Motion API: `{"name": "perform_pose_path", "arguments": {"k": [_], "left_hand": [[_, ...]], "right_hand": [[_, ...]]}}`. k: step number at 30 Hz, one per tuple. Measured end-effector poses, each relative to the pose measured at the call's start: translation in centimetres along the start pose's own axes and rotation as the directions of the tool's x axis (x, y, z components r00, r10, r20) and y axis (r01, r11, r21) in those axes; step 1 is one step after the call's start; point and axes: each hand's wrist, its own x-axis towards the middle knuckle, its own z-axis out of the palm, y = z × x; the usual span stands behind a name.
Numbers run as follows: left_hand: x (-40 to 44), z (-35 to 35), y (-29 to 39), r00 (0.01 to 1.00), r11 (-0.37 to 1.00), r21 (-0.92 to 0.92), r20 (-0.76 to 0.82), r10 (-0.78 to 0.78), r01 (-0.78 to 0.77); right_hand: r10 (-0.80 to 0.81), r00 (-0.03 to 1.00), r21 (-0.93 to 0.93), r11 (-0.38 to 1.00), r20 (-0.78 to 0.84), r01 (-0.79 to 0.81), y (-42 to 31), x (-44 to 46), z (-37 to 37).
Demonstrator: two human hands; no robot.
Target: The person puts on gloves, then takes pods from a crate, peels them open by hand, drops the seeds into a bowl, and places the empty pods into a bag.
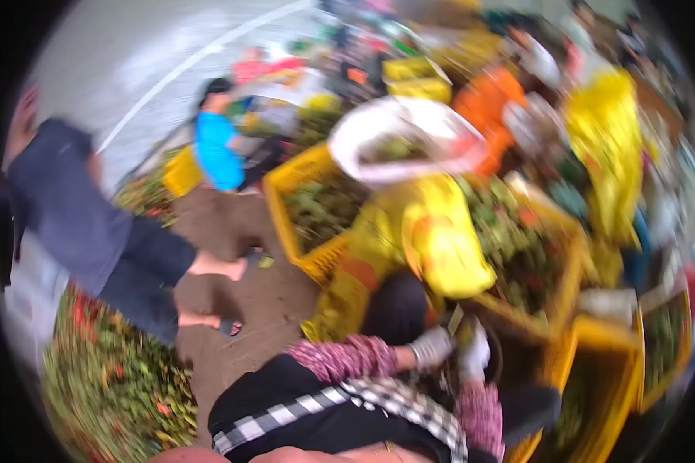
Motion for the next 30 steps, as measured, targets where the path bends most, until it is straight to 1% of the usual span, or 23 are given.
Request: {"name": "perform_pose_path", "arguments": {"k": [1,2,3,5,6,11,12,13,14,15,16,17,19,20,21,23,24,25,26,27,28,29,30], "left_hand": [[-0.5,-3.7,1.0,0.996,0.981,-0.177,0.050,-0.069,0.077],[-0.2,-1.6,0.0,0.999,0.999,-0.045,0.037,-0.003,0.004],[-0.3,-1.8,0.4,0.975,0.917,-0.332,0.056,-0.217,0.223],[-0.2,-1.2,0.7,0.832,0.604,-0.605,0.197,-0.518,0.519],[-0.6,-3.0,1.5,0.832,0.556,-0.649,0.236,-0.502,0.519],[-0.1,-4.4,2.1,0.865,0.673,-0.566,0.164,-0.475,0.477],[0.0,-4.3,1.9,0.877,0.639,-0.630,0.148,-0.458,0.441],[-0.1,-4.0,1.2,0.877,0.449,-0.789,0.225,-0.424,0.419],[0.6,-10.2,1.7,0.825,0.015,-0.868,0.466,-0.319,0.496],[0.4,-10.7,-0.1,0.922,0.213,-0.933,0.212,-0.325,0.290],[1.2,-14.3,-0.7,0.923,-0.083,-0.971,0.239,-0.301,0.224],[1.4,-15.6,-2.7,0.932,-0.142,-0.968,0.240,-0.270,0.208],[2.0,-18.6,-5.8,0.951,-0.111,-0.993,0.071,-0.302,0.039],[2.8,-19.6,-7.3,0.953,-0.084,-0.996,0.013,-0.304,-0.014],[3.6,-20.9,-9.0,0.953,-0.052,-0.996,-0.052,-0.299,-0.071],[5.2,-24.5,-12.6,0.948,0.078,-0.997,-0.044,-0.316,-0.020],[6.7,-25.9,-15.6,0.939,0.271,-0.960,-0.152,-0.308,-0.066],[7.8,-28.8,-17.2,0.924,0.305,-0.951,-0.159,-0.348,-0.049],[9.3,-30.2,-21.5,0.926,0.694,-0.720,-0.259,-0.275,0.005],[10.8,-31.6,-25.7,0.914,0.974,-0.179,-0.356,-0.196,0.139],[12.5,-32.9,-30.0,0.887,0.932,0.261,-0.446,-0.115,0.252],[14.0,-34.9,-31.2,0.870,0.963,0.211,-0.492,-0.042,0.166],[18.6,-31.8,-42.1,0.941,0.814,0.560,-0.335,0.052,0.154]], "right_hand": [[0.000,0.999,-0.293,0.956,0.033,0.009,-4.4,-0.8,-1.6],[-0.152,0.988,-0.327,0.936,-0.031,0.134,-2.5,-0.7,-1.3],[-0.172,0.983,-0.347,0.927,-0.059,0.141,-1.6,-0.7,-1.1],[-0.032,0.999,-0.428,0.904,-0.031,0.016,-4.6,-0.4,-1.9],[-0.035,0.998,-0.397,0.918,-0.055,0.010,-4.1,-0.7,-1.9],[-0.027,0.991,-0.386,0.922,-0.131,-0.026,-2.9,1.5,-2.4],[0.074,0.989,-0.214,0.972,-0.127,-0.100,-2.5,1.5,-2.8],[0.166,0.980,-0.036,0.985,-0.109,-0.171,-2.3,1.7,-3.3],[0.254,0.965,0.143,0.960,-0.072,-0.242,-2.1,1.8,-3.7],[0.335,0.942,0.315,0.896,-0.015,-0.313,-1.7,1.7,-4.0],[0.363,0.932,0.305,0.887,0.002,-0.346,0.0,1.6,-4.1],[0.332,0.943,0.118,0.938,-0.041,-0.325,2.5,1.4,-3.3],[0.229,0.968,-0.259,0.934,-0.097,-0.247,7.1,0.7,-0.5],[0.316,0.945,-0.172,0.930,-0.082,-0.326,7.8,0.2,0.8],[0.282,0.946,-0.348,0.881,-0.158,-0.320,8.0,-0.5,1.9],[0.459,0.888,-0.341,0.837,0.011,-0.428,7.3,-1.8,1.9],[0.491,0.870,-0.234,0.851,0.037,-0.470,14.4,-3.3,4.6],[0.621,0.784,-0.365,0.736,0.028,-0.570,6.4,-2.0,2.2],[0.585,0.793,-0.421,0.771,0.172,-0.477,10.3,-1.5,3.4],[0.536,0.785,-0.450,0.810,0.311,-0.375,15.1,-1.3,4.7],[0.518,0.731,-0.500,0.820,0.444,-0.278,16.8,-0.6,5.2],[0.526,0.743,-0.628,0.756,0.413,-0.186,10.5,-0.2,3.1],[0.533,0.755,-0.740,0.666,0.382,-0.095,3.7,0.4,0.9]]}}
